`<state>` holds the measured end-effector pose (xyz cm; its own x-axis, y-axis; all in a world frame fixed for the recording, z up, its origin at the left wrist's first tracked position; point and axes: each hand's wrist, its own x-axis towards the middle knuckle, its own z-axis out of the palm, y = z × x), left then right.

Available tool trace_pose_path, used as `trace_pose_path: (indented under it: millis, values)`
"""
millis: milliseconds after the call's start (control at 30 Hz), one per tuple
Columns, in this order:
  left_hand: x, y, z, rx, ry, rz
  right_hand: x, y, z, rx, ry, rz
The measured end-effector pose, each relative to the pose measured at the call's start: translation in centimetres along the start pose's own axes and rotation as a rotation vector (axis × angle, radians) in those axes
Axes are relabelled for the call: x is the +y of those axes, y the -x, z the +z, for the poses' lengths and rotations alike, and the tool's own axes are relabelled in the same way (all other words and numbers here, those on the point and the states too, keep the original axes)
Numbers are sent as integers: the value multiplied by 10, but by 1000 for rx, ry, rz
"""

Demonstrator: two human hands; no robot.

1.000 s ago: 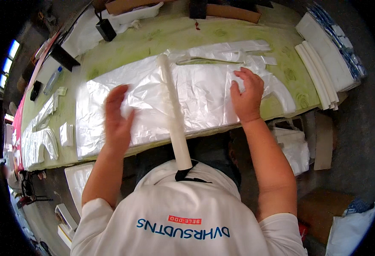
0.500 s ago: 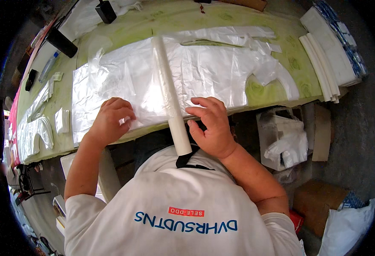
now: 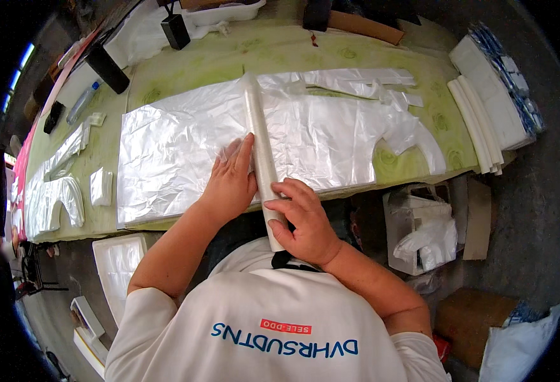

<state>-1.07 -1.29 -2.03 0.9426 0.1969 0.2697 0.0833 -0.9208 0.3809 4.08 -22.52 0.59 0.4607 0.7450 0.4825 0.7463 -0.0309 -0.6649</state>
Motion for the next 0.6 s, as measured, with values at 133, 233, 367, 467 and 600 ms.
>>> trace_pose_path:
  millis: [133, 233, 367, 467, 600]
  values:
    - [-3, 0, -18, -106, 55, -14, -3, -6, 5, -67, -30, -32]
    - [2, -6, -56, -184, 256, -34, -7, -12, 2, -94, -25, -44]
    - [18, -15, -78, -105, 408, 98, -4, -15, -4, -87, -44, -39]
    - [16, -19, -62, 98, 98, 370, 12, -32, -3, 70, 90, -61]
    - [-14, -11, -50, 119, 258, 185, 51, -50, -3, 128, 371, 111]
